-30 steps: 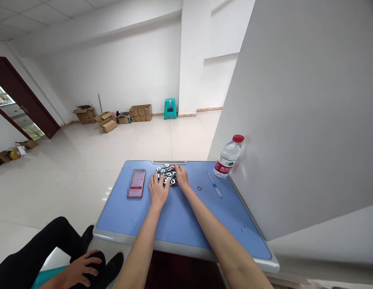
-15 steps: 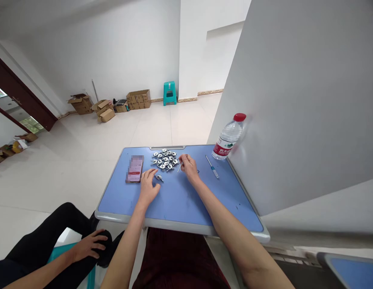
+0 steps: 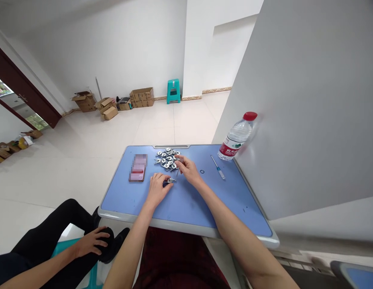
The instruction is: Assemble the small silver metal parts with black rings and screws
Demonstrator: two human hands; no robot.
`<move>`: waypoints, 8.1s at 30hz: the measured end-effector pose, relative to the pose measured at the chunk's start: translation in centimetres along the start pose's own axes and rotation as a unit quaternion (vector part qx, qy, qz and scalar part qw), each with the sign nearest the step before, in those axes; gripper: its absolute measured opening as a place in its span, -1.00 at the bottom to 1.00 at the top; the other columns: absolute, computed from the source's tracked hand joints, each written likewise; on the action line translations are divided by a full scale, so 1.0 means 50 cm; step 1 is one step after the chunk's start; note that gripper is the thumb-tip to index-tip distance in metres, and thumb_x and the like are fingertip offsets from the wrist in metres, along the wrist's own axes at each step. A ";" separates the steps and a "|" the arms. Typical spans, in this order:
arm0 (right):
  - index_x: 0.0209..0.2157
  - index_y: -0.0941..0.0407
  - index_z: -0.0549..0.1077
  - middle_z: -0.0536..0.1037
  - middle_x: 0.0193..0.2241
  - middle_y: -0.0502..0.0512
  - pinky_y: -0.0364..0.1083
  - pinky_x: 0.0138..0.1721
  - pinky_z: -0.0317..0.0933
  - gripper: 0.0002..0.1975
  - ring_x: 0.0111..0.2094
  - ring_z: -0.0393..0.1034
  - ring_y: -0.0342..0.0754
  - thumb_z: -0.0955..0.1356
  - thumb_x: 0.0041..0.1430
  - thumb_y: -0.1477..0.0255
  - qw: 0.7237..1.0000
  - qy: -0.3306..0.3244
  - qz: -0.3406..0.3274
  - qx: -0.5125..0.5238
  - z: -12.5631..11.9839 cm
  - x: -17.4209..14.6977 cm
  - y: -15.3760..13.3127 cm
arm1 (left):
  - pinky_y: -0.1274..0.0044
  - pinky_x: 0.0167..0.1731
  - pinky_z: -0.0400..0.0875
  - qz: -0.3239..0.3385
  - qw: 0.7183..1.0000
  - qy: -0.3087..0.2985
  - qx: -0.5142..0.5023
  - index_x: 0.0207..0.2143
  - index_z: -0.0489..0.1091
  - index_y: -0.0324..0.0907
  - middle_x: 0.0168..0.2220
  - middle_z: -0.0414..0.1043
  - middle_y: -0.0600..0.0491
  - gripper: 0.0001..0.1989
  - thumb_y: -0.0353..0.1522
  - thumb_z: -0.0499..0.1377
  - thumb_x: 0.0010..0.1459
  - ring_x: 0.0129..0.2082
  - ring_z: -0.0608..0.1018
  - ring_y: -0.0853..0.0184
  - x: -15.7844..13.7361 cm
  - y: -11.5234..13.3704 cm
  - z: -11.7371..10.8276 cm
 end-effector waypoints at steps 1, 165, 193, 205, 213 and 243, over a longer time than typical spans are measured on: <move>-0.12 0.08 0.40 0.40 -0.58 -0.12 -0.14 -0.55 0.10 -0.61 -0.63 0.18 -0.17 0.39 0.04 0.21 1.000 -0.004 -0.010 0.000 0.002 -0.003 -0.004 | 0.41 -0.13 0.20 -0.003 1.000 0.000 -0.003 -0.20 0.43 -0.10 -0.23 0.45 0.06 -0.88 -0.35 0.21 0.17 -0.13 0.41 0.23 0.003 -0.002 0.001; 0.09 -0.03 0.36 0.43 -0.24 0.11 -0.03 -0.20 0.36 -0.65 -0.25 0.39 -0.04 0.20 0.32 0.47 0.932 -0.092 -0.213 -0.279 0.034 -0.062 -0.069 | 0.40 -0.12 0.16 -0.005 0.999 -0.032 -0.005 -0.23 0.39 -0.07 -0.20 0.45 0.13 -0.93 -0.40 0.16 0.23 -0.11 0.39 0.27 0.011 -0.002 0.006; 0.18 0.03 0.19 0.46 -0.26 0.09 -0.01 -0.12 0.34 -0.57 -0.25 0.41 -0.07 0.11 0.32 0.53 0.955 -0.136 -0.149 -0.219 0.030 -0.055 -0.054 | 0.38 -0.11 0.15 -0.020 0.999 -0.032 -0.025 -0.25 0.33 -0.09 -0.19 0.47 0.12 -0.93 -0.41 0.17 0.20 -0.11 0.42 0.25 0.014 -0.003 0.005; 0.12 0.08 0.16 0.41 -0.38 0.00 -0.05 -0.23 0.29 -0.61 -0.36 0.37 -0.09 0.10 0.28 0.51 0.968 -0.106 -0.090 -0.211 0.016 -0.053 -0.074 | 0.38 -0.09 0.16 -0.022 0.999 -0.040 -0.029 -0.24 0.35 -0.09 -0.18 0.47 0.11 -0.93 -0.39 0.17 0.20 -0.10 0.41 0.25 0.013 0.003 -0.001; -0.34 0.12 0.43 0.48 -0.39 0.04 -0.13 -0.32 0.16 -0.92 -0.37 0.35 -0.09 0.30 0.15 0.54 0.895 -0.196 -0.051 -0.396 0.010 -0.044 -0.043 | 0.39 -0.10 0.16 -0.022 0.999 -0.039 -0.023 -0.24 0.35 -0.09 -0.18 0.47 0.12 -0.92 -0.39 0.18 0.19 -0.10 0.42 0.25 0.013 -0.001 0.003; -0.49 0.12 0.47 0.53 -0.50 0.07 -0.15 -0.46 0.01 -0.83 -0.48 0.32 -0.08 0.30 0.10 0.60 0.832 -0.236 0.082 -0.496 -0.083 -0.025 -0.024 | 0.38 -0.08 0.18 -0.032 0.998 -0.040 -0.027 -0.24 0.36 -0.09 -0.19 0.47 0.09 -0.91 -0.40 0.19 0.17 -0.10 0.42 0.24 0.015 0.002 -0.003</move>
Point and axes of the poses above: each hand's wrist, its own x-axis towards the middle knuckle, its own z-axis out of the palm, y = z × x, the point moved 4 cm from there along x, towards the middle knuckle
